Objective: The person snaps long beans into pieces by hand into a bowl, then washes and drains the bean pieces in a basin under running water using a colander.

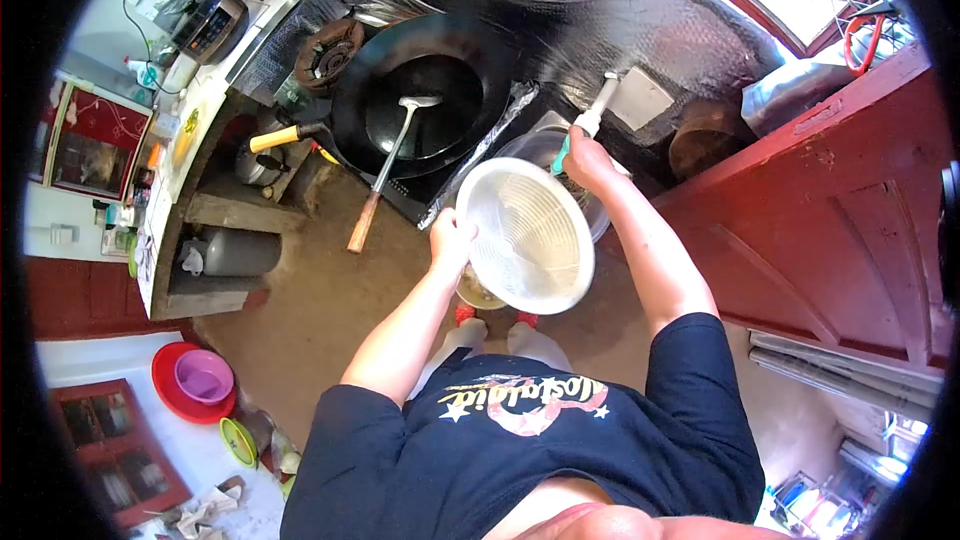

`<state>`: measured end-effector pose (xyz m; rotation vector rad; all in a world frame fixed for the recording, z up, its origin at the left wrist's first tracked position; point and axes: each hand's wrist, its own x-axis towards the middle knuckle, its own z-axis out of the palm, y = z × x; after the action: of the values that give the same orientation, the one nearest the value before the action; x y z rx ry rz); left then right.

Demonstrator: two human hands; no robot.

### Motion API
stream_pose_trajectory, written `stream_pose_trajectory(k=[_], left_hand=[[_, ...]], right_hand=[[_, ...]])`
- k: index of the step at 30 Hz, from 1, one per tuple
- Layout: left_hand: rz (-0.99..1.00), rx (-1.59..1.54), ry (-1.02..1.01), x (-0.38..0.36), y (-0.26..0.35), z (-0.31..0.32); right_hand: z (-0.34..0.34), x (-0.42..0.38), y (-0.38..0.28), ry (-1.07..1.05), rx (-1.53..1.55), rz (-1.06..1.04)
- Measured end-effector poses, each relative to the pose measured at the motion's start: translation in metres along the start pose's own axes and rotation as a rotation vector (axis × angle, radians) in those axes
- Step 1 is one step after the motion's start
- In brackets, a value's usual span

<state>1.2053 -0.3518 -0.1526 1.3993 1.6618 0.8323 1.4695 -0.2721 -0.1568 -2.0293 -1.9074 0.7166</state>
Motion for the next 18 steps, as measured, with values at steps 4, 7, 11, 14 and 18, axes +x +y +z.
stream_pose_trajectory(k=[4,7,11,14,18], left_hand=[[-0.385,-0.523,-0.126,0.002,-0.024,0.017],[-0.632,-0.835,-0.245,0.009,-0.038,0.036],[-0.717,-1.032,-0.361,0.021,-0.089,0.080],[-0.815,-1.096,-0.376,0.025,-0.086,0.101],[-0.777,-1.191,-0.441,0.032,-0.082,0.120]], right_hand=[[0.002,0.000,-0.001,0.014,0.018,0.041],[0.001,-0.001,-0.002,0.043,0.034,0.020],[-0.002,-0.002,-0.006,0.033,0.012,0.005],[0.000,-0.003,-0.005,0.049,0.013,-0.029],[-0.001,-0.002,-0.004,0.063,0.003,-0.068]])
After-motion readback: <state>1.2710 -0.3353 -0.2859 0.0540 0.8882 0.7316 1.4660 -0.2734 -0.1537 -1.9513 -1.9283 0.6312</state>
